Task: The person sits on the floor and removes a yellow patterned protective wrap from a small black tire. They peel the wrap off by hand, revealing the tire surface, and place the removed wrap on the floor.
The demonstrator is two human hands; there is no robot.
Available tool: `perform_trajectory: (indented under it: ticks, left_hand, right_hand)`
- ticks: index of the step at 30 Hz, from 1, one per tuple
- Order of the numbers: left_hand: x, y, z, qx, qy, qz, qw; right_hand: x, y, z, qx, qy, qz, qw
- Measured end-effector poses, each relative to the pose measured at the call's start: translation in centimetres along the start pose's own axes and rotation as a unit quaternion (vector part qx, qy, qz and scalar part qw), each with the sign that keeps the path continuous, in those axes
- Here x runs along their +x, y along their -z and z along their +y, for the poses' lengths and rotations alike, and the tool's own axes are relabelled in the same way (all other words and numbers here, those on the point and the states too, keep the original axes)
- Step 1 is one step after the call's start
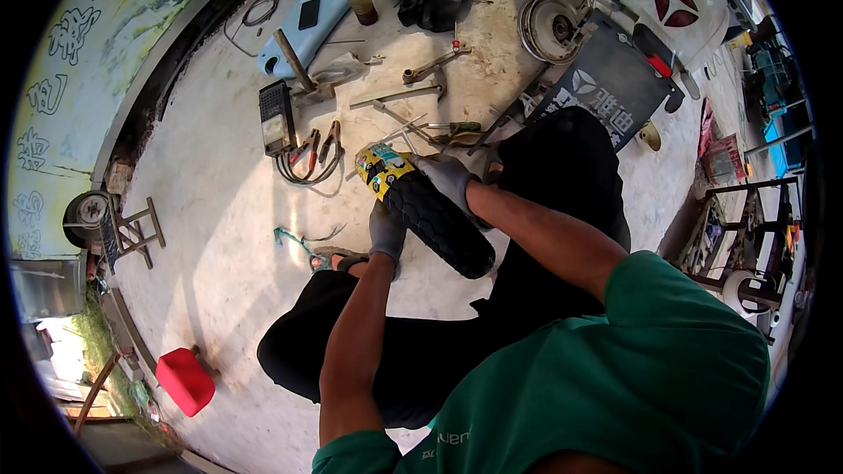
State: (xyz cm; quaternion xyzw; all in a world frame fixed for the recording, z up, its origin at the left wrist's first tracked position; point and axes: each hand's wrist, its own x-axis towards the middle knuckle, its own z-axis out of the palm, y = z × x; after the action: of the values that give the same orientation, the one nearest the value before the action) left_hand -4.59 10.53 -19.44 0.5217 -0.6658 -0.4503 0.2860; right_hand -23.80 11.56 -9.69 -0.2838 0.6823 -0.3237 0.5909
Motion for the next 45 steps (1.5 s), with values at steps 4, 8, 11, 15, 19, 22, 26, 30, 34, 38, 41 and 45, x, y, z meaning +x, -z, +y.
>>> perform_trajectory:
  ticks: [4, 8, 11, 15, 19, 22, 26, 30, 34, 38, 41, 45]
  left_hand:
    - [0.0, -0.2, 0.9, -0.272, 0.085, -0.044, 0.958]
    - [-0.6, -0.8, 1.0, -0.363, 0.124, -0.084, 0.92]
    - [-0.4, 0.0, -3.2, -0.186, 0.001, -0.121, 0.975]
    - [0.5, 1.0, -3.4, 0.046, -0.156, -0.163, 0.973]
    - [0.8, 3.0, -2.3, 0.008, 0.011, -0.149, 0.989]
    - [1.8, 4.0, -0.7, 0.027, 0.099, -0.037, 0.994]
    - [2.1, 5.6, 3.3, -0.094, 0.204, 0.053, 0.973]
    - [2.0, 5.7, 8.1, -0.114, 0.081, 0.129, 0.982]
    - [-0.5, 3.7, 13.1, 0.037, -0.089, 0.067, 0.993]
    - [-1.5, 2.4, 13.2, 0.072, -0.122, 0.069, 0.987]
    - [-2.5, 2.4, 12.0, -0.118, -0.039, -0.075, 0.989]
    - [-3.1, -2.8, -1.0, 0.071, -0.117, -0.038, 0.99]
  right_hand:
    - [1.0, -0.5, 1.1, -0.029, -0.109, 0.045, 0.993]
    - [2.1, -1.3, 4.2, 0.397, -0.172, -0.293, 0.853]
    - [2.8, -1.6, 3.9, 0.384, -0.189, -0.278, 0.86]
    - [5.7, -0.2, 5.0, -0.009, -0.013, -0.008, 1.0]
    - [2.9, 0.3, 0.8, -0.218, 0.279, 0.26, 0.898]
    - [1.3, 0.4, -2.6, -0.193, 0.363, 0.262, 0.873]
    - [0.8, 1.1, -2.9, -0.003, 0.199, 0.153, 0.968]
    - [-0.4, 0.2, -4.3, 0.216, 0.197, 0.07, 0.954]
    - [-0.8, -0.1, -4.2, 0.279, 0.161, 0.003, 0.947]
    - [-2.0, -0.6, -5.1, 0.396, 0.123, -0.079, 0.907]
    - [-4.5, -1.1, -7.3, 0.184, 0.253, -0.19, 0.931]
    - [-9.3, -2.3, -12.6, 0.291, 0.21, -0.286, 0.888]
